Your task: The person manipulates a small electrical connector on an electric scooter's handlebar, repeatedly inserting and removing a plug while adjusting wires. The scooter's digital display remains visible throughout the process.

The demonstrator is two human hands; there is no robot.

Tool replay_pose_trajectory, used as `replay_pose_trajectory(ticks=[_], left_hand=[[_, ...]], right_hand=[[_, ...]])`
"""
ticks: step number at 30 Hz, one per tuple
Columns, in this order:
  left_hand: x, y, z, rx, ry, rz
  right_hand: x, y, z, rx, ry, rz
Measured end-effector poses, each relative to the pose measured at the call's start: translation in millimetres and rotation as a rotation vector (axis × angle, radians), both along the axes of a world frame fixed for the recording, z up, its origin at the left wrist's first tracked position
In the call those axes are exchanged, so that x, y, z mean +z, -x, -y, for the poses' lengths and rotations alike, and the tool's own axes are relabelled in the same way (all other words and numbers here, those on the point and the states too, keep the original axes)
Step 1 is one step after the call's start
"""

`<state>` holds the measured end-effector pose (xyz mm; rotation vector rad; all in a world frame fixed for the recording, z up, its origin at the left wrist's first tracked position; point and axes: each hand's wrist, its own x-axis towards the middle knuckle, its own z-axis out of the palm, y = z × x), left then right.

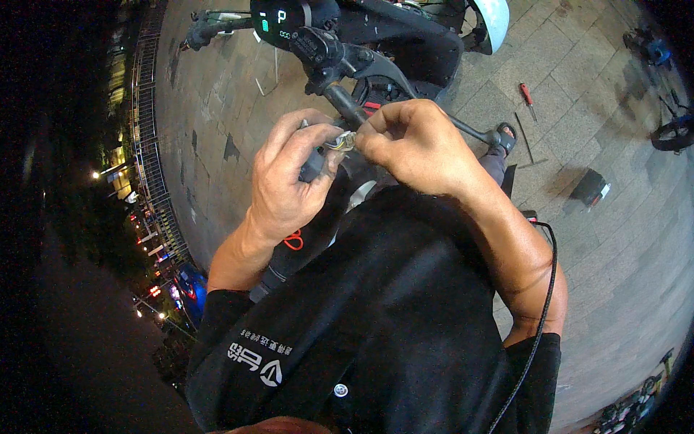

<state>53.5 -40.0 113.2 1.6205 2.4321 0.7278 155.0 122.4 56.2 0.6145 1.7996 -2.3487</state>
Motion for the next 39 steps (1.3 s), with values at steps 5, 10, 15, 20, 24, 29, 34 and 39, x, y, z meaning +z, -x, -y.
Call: replay_pose_trajectory(ticks=[5, 10, 15, 20, 24, 29, 34, 39], left_hand=[[2.5, -0.4, 2.1, -0.002, -0.001, 0.003], [4.0, -1.2, 3.1, -0.039, 0.042, -0.070], [3.8, -2.1, 1.6, -0.066, 0.039, -0.131], [1.1, 0.7, 1.8, -0.067, 0.011, -0.057], [3.4, 1.8, 1.2, -0.030, -0.001, 0.006], [-1.8, 0.9, 5.0, 0.026, -0.033, 0.090], [-3.6, 3.8, 4.7, -0.004, -0.071, 0.077], [-3.8, 5.5, 4.8, -0.024, -0.077, 0.065]], right_hand=[[7.7, 1.4, 0.0, 0.019, 0.033, 0.019], [5.1, 3.4, 4.7, 0.002, -0.020, 0.042], [6.2, 6.4, 3.7, 0.033, -0.068, 0.062], [4.4, 5.7, -0.3, 0.061, -0.001, 0.060], [2.0, 0.9, -3.6, 0.067, 0.034, -0.022], [7.8, -3.4, -3.9, 0.066, 0.065, -0.044], [5.0, -1.1, 0.2, 0.023, 0.060, -0.036], [4.1, -0.1, 1.2, 0.029, 0.026, -0.036]])
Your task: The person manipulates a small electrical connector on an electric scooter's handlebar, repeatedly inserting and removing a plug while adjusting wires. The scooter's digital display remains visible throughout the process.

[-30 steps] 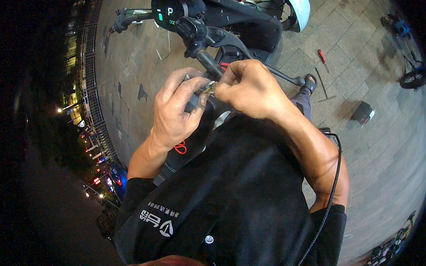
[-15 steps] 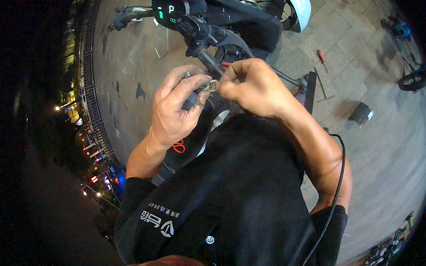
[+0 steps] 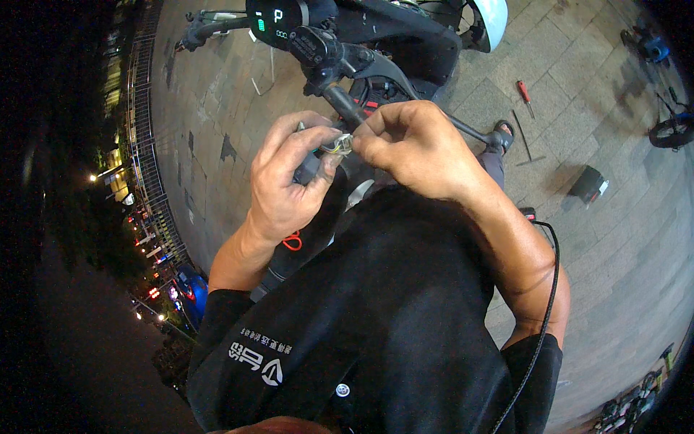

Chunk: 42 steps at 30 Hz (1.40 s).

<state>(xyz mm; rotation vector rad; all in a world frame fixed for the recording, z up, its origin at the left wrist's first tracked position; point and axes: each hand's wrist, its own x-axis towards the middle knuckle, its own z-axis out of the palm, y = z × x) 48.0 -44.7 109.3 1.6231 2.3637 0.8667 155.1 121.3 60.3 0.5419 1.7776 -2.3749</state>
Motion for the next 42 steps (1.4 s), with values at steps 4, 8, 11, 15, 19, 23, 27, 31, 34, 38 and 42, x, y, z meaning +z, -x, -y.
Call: replay_pose_trajectory(ticks=[4, 8, 11, 15, 19, 23, 27, 31, 34, 38, 42], left_hand=[[-0.6, -0.2, 0.7, 0.013, 0.001, 0.010], [2.6, -4.3, -1.8, 0.057, 0.056, 0.032], [0.0, -3.5, -0.7, 0.047, 0.062, 0.013], [4.4, -2.8, -5.2, 0.031, 0.079, 0.009], [5.9, -1.7, -7.5, 0.032, 0.086, 0.008], [6.7, -3.0, -8.8, 0.056, 0.120, 0.030], [3.6, -1.3, -7.1, 0.022, 0.092, 0.009], [0.1, -1.8, -6.1, 0.037, 0.058, 0.004], [-1.1, -2.2, -5.7, 0.045, 0.040, 0.004], [-2.8, -2.7, -3.7, 0.064, 0.034, 0.036], [-1.2, -1.9, -5.1, 0.056, 0.031, 0.049]], right_hand=[[0.9, 0.8, -0.7, 0.009, 0.032, -0.001], [0.3, 1.4, -1.6, 0.016, 0.032, -0.012], [0.1, 2.3, -1.3, 0.013, 0.044, 0.005], [-3.1, 3.4, 2.9, -0.023, 0.066, 0.003], [-0.9, 2.2, 6.7, -0.079, 0.023, -0.016], [-4.7, -1.1, 15.5, -0.159, -0.031, -0.058], [-4.7, -3.2, 17.1, -0.173, -0.040, -0.052], [-5.6, -3.8, 16.6, -0.167, -0.046, -0.017], [-5.2, -4.1, 18.2, -0.185, -0.026, -0.016], [-7.3, -4.9, 20.2, -0.218, 0.002, -0.057], [-8.6, -4.8, 20.7, -0.220, -0.020, -0.055]])
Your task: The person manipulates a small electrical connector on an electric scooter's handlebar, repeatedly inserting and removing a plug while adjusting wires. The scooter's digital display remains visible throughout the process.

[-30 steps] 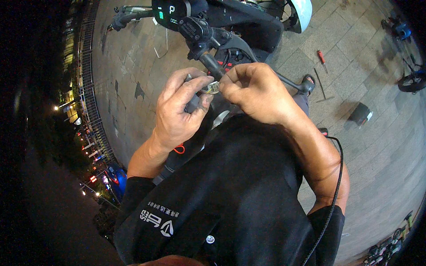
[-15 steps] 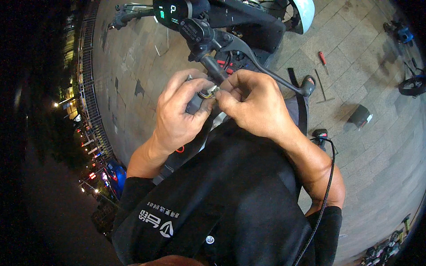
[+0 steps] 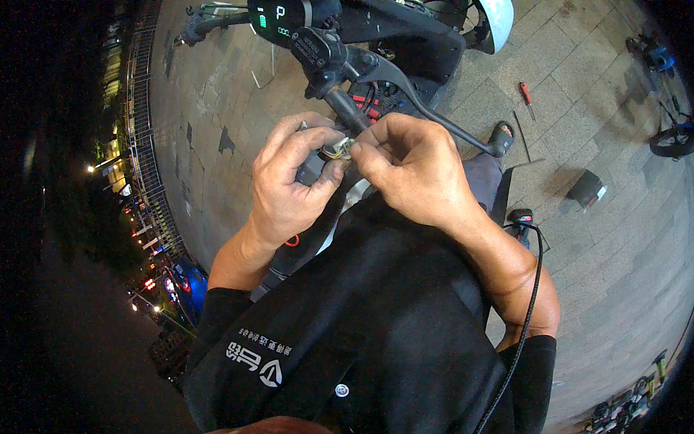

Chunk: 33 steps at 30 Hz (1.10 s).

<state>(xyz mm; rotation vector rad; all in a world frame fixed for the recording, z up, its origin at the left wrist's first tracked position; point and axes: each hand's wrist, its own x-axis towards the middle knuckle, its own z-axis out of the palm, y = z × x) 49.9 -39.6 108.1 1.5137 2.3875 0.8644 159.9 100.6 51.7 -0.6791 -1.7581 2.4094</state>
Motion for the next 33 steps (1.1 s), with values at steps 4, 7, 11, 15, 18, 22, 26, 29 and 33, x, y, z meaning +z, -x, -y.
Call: replay_pose_trajectory(ticks=[4, 7, 11, 15, 18, 22, 26, 29, 33], left_hand=[[-1.4, -0.8, 1.8, -0.021, -0.001, -0.030], [-4.3, -2.3, 3.9, -0.026, -0.004, -0.047], [-3.0, -2.1, 2.8, -0.042, 0.026, -0.125], [-0.3, -2.7, 1.1, -0.056, 0.039, -0.147], [2.5, -0.8, -1.0, -0.048, 0.053, -0.100], [3.5, 3.5, -1.6, -0.007, 0.047, -0.008], [5.4, 4.8, -1.0, 0.026, 0.044, 0.067], [5.2, 6.0, 0.7, 0.037, 0.032, 0.115], [3.9, 8.8, 2.0, 0.037, 0.016, 0.130]], right_hand=[[3.4, 2.2, -2.3, 0.015, -0.062, 0.047], [0.8, 6.0, -4.3, 0.030, -0.081, 0.066], [1.8, 7.9, -5.8, 0.056, -0.069, 0.076], [4.3, 9.0, -8.7, 0.096, -0.049, 0.099], [5.0, 8.9, -13.8, 0.142, 0.006, 0.084], [10.1, 5.4, -16.0, 0.110, 0.105, 0.020], [10.3, -7.5, -11.9, -0.086, 0.126, -0.006], [12.0, -18.4, -11.8, -0.024, 0.181, -0.030], [12.0, -13.3, -5.9, -0.130, 0.413, -0.141]])
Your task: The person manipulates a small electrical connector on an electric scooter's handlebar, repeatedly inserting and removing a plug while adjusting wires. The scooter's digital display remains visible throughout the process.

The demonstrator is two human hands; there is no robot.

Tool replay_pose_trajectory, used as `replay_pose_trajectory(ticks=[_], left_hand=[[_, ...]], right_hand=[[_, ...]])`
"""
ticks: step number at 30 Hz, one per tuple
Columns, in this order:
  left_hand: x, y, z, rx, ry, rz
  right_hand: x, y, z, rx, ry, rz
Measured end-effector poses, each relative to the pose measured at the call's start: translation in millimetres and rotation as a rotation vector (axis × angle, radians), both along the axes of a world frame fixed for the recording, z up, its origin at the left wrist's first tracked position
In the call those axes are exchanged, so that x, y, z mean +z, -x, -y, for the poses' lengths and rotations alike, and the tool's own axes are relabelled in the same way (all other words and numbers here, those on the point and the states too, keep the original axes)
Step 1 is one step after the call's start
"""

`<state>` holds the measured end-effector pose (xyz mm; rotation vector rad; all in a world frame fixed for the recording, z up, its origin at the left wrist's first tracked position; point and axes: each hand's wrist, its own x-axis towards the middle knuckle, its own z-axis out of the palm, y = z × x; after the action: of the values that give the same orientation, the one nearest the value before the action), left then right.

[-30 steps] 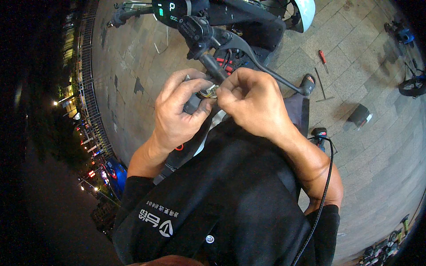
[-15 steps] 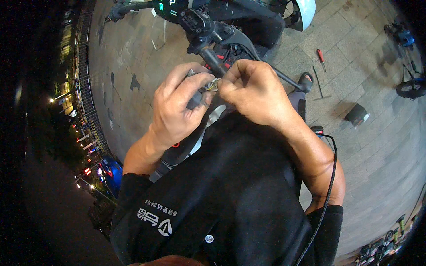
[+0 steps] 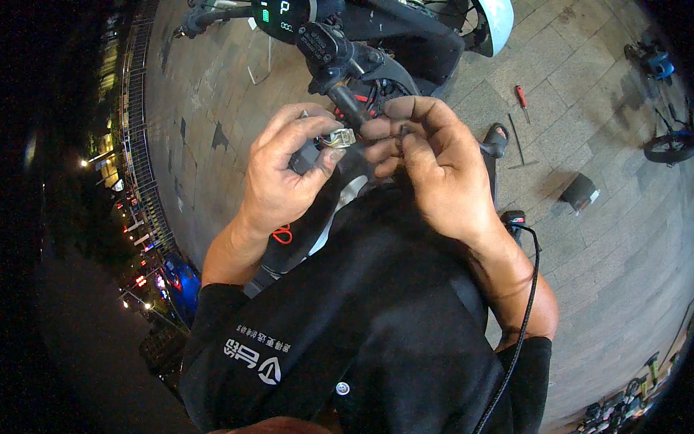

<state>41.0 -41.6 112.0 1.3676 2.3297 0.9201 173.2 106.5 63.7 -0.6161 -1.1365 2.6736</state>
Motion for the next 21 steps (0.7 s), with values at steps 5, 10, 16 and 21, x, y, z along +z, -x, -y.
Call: replay_pose_trajectory(ticks=[5, 10, 16, 21], left_hand=[[1.2, 1.3, 0.3, -0.007, -0.009, 0.013], [1.6, 0.2, -0.8, 0.008, -0.013, 0.030], [2.3, 2.7, 0.1, 0.003, -0.006, 0.029], [2.4, 3.6, 1.0, 0.013, -0.018, 0.053]], right_hand=[[1.3, 2.7, -1.3, 0.014, 0.040, 0.006], [-5.8, 5.6, -0.8, -0.022, 0.056, 0.006], [-2.4, 8.7, 2.2, -0.013, -0.022, 0.030], [-4.2, 12.2, 5.0, -0.036, -0.094, 0.027]])
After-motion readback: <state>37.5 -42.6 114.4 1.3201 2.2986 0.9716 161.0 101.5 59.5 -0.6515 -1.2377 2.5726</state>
